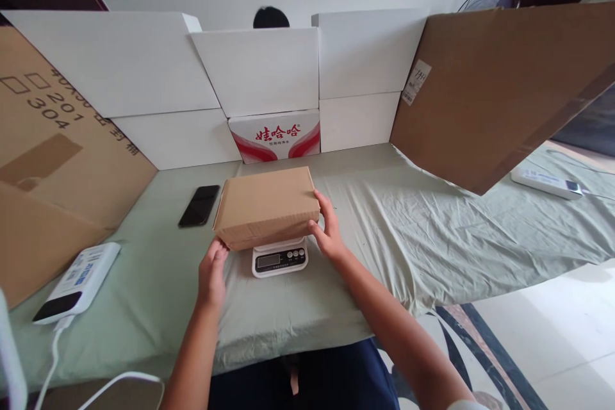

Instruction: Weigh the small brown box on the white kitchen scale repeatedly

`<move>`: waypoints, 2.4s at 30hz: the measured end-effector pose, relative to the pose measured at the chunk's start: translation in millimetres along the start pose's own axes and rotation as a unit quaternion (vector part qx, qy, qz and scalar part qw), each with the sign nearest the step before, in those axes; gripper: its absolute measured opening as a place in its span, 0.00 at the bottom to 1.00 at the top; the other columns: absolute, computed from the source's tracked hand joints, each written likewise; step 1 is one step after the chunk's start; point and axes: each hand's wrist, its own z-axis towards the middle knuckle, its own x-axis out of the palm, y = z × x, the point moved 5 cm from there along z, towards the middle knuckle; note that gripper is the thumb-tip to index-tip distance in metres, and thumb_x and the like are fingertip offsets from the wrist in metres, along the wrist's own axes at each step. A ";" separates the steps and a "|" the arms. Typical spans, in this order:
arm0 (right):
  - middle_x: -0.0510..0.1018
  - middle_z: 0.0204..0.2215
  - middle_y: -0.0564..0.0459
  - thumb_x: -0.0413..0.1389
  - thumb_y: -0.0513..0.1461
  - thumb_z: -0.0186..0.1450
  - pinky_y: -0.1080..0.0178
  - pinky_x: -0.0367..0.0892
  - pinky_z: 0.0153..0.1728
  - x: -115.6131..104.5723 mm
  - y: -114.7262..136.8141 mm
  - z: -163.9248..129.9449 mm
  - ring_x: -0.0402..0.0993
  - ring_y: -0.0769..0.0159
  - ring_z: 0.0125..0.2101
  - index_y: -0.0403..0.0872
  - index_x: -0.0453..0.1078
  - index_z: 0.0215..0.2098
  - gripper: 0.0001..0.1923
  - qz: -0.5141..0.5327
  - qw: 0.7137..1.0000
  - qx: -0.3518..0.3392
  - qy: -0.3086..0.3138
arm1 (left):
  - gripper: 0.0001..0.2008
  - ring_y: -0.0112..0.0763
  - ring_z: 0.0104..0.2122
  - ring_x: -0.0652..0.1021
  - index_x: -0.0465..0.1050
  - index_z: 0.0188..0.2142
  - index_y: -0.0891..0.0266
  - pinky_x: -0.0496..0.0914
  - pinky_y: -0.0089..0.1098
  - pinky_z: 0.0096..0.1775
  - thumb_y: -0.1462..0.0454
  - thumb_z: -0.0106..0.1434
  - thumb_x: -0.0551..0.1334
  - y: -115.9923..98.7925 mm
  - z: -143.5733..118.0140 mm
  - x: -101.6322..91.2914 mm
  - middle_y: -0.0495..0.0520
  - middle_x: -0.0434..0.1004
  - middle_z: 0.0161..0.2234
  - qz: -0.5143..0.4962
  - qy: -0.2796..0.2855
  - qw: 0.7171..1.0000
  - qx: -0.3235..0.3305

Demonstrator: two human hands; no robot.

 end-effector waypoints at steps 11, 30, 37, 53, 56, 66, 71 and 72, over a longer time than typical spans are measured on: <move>0.60 0.74 0.48 0.53 0.58 0.69 0.44 0.50 0.76 21.6 -22.9 92.7 0.53 0.48 0.74 0.55 0.50 0.74 0.41 0.008 0.998 -0.024 -0.059 | 0.34 0.50 0.66 0.73 0.72 0.59 0.61 0.64 0.46 0.67 0.41 0.64 0.61 -17.6 122.9 36.5 0.66 0.76 0.61 -0.071 -0.006 0.997 0.022; 0.59 0.75 0.46 0.55 0.50 0.62 0.36 0.51 0.73 22.5 -97.0 101.3 0.58 0.50 0.74 0.55 0.48 0.74 0.45 0.130 0.984 0.110 -0.052 | 0.40 0.46 0.73 0.61 0.69 0.68 0.58 0.59 0.45 0.70 0.36 0.67 0.54 40.9 141.9 18.9 0.66 0.60 0.73 -0.100 -0.075 0.989 -0.075; 0.67 0.72 0.45 0.57 0.48 0.62 0.41 0.56 0.73 31.5 -83.8 100.3 0.65 0.51 0.70 0.50 0.49 0.76 0.46 0.138 0.986 0.092 -0.008 | 0.40 0.48 0.72 0.63 0.71 0.67 0.62 0.59 0.47 0.70 0.37 0.68 0.54 38.0 137.4 27.8 0.68 0.62 0.72 -0.109 -0.032 0.989 -0.096; 0.54 0.76 0.44 0.53 0.63 0.69 0.43 0.47 0.77 22.7 -41.3 76.5 0.47 0.45 0.77 0.51 0.44 0.78 0.49 -0.028 0.996 -0.077 -0.028 | 0.46 0.56 0.68 0.71 0.75 0.63 0.66 0.63 0.49 0.69 0.34 0.58 0.65 11.9 112.9 23.3 0.71 0.73 0.65 -0.108 -0.054 0.992 0.022; 0.52 0.77 0.46 0.52 0.62 0.70 0.41 0.47 0.77 17.4 -26.7 51.2 0.46 0.44 0.77 0.55 0.42 0.78 0.47 -0.035 0.996 -0.074 -0.020 | 0.45 0.57 0.68 0.70 0.74 0.65 0.67 0.63 0.50 0.69 0.36 0.60 0.64 0.7 79.9 13.8 0.71 0.72 0.65 -0.096 -0.053 0.992 0.062; 0.54 0.75 0.47 0.54 0.58 0.71 0.42 0.53 0.75 5.7 -12.8 -10.6 0.51 0.45 0.75 0.59 0.42 0.78 0.44 -0.021 0.999 -0.037 0.013 | 0.43 0.59 0.71 0.64 0.70 0.67 0.67 0.61 0.51 0.69 0.39 0.65 0.61 3.3 -8.5 -2.2 0.70 0.73 0.65 -0.064 -0.028 0.996 0.046; 0.57 0.74 0.46 0.54 0.59 0.71 0.42 0.59 0.72 5.0 -8.4 -7.6 0.56 0.43 0.73 0.59 0.44 0.78 0.44 -0.018 0.999 -0.026 0.010 | 0.45 0.58 0.70 0.66 0.69 0.68 0.67 0.61 0.51 0.70 0.38 0.63 0.62 5.8 -5.6 1.2 0.70 0.71 0.67 -0.061 -0.027 0.997 0.026; 0.57 0.74 0.46 0.54 0.59 0.71 0.41 0.60 0.71 5.1 -8.1 -7.5 0.56 0.43 0.73 0.59 0.44 0.78 0.44 -0.020 0.999 -0.025 0.010 | 0.45 0.58 0.70 0.66 0.69 0.68 0.67 0.61 0.51 0.69 0.38 0.63 0.62 6.1 -5.1 1.7 0.70 0.70 0.67 -0.062 -0.027 0.997 0.024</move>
